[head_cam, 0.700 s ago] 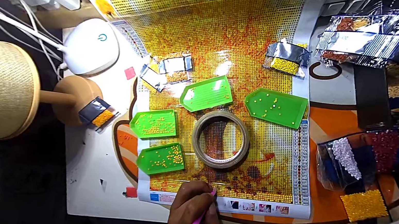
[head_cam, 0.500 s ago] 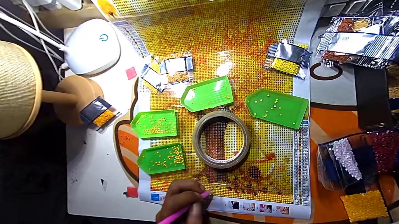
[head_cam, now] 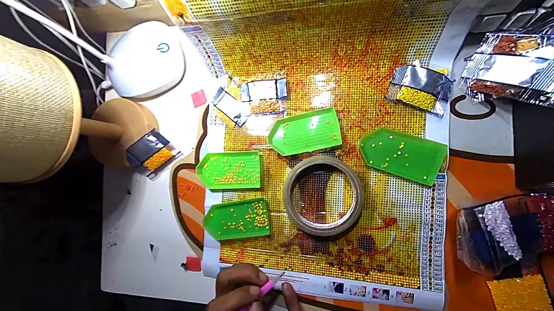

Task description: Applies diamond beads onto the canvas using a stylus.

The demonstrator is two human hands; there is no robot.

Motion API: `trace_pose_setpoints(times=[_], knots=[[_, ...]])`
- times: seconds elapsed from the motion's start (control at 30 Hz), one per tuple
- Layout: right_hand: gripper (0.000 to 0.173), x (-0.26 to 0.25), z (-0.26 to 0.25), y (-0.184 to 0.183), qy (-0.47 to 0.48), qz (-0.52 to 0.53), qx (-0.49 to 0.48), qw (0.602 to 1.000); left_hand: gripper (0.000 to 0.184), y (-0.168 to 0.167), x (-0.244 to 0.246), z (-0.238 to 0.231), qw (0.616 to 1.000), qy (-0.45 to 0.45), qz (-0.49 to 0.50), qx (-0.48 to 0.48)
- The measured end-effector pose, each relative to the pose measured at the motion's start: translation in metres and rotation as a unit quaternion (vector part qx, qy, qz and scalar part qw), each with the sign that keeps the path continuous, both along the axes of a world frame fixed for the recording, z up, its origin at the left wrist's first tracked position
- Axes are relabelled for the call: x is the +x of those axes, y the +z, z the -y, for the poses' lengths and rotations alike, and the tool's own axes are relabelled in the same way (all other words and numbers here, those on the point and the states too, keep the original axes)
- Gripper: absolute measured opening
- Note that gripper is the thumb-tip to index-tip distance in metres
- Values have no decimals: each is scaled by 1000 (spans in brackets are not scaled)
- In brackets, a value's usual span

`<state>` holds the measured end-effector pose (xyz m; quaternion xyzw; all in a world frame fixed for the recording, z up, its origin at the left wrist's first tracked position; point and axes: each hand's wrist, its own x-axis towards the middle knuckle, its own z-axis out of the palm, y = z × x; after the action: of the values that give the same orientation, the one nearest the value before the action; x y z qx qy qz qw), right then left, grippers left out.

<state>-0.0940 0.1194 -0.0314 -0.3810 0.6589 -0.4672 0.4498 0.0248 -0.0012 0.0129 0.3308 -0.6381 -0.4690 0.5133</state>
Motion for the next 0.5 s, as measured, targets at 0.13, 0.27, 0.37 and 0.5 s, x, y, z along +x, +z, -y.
trace_pose_setpoints(times=[0.13, 0.27, 0.37, 0.5], knots=[[39, -20, 33, 57, -16, 62, 47, 997, 25, -3, 1, -4, 1000, 3, -6, -12], [37, -18, 40, 58, -35, 80, -63, 994, 26, -2, 1, -5, 1000, 3, -11, -10], [34, -21, 41, 66, -19, 109, -16, 994, 26, -3, 2, -7, 1000, -5, -11, -8], [42, -21, 60, 83, -31, 95, -39, 994, 24, -3, 2, -5, 1000, -10, -22, 0]])
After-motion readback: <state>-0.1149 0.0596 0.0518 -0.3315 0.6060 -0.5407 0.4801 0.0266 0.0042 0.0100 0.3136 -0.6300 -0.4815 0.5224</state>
